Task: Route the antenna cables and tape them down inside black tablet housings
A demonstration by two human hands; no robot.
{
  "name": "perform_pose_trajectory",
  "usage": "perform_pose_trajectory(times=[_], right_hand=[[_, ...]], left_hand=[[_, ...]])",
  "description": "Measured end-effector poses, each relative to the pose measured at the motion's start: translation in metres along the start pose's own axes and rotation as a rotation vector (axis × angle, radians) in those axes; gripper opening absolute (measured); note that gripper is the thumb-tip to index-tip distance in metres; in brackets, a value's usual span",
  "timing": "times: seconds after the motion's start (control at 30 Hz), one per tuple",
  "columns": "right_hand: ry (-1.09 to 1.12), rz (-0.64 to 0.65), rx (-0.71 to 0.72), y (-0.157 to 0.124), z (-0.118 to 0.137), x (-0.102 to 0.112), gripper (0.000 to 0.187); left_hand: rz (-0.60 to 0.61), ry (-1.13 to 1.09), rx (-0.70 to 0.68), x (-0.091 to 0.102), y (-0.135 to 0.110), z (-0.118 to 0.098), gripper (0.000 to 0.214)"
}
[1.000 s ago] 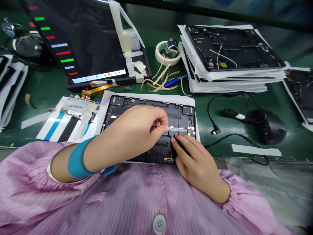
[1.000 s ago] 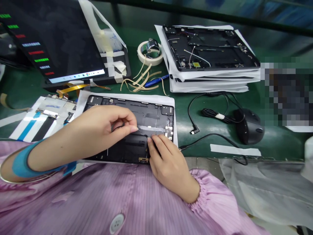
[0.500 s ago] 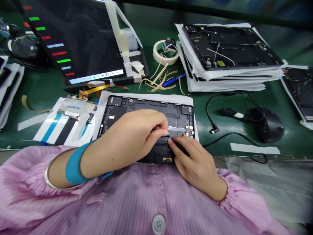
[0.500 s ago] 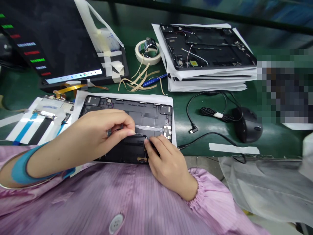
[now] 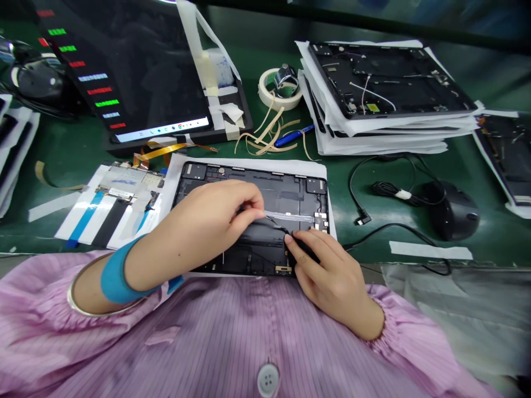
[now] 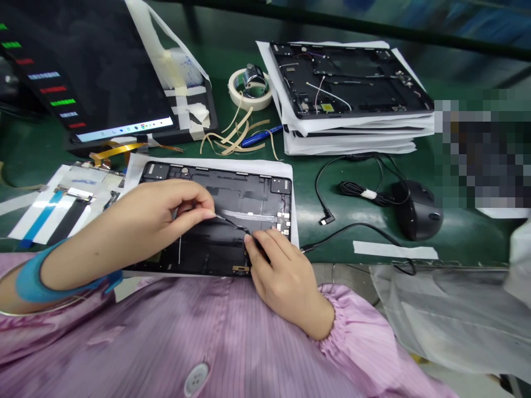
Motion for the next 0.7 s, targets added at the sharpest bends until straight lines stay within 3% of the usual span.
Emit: perform_pose_trajectory(times=[0.17,0.37,0.7], right_hand=[[-0.005,0.012,-0.017,0.001,0.000,-0.001,0.033],[-0.023,0.057,-0.044,0.004,0.001,-0.002,0.036],[-0.079,0.122,-0.089,0.007,0.000,-0.002,0.041]], left_hand=[[0.065,0.024,0.122,-0.006,0.000,0.019,0.013],[0.156,-0.006,0.224,-0.013,-0.005,0.024,0.013],[0.170,0.004,0.258,-0.017,-0.008,0.025,0.013]])
Point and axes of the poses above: each hand's wrist, its own y-axis towards the middle knuckle, its own x-axis out of the back of the hand, z = x × y, the point moved 4 cm from there along y, towards the middle knuckle, and after that the axes turned 8 degrees about x, right-handed, at the moved point
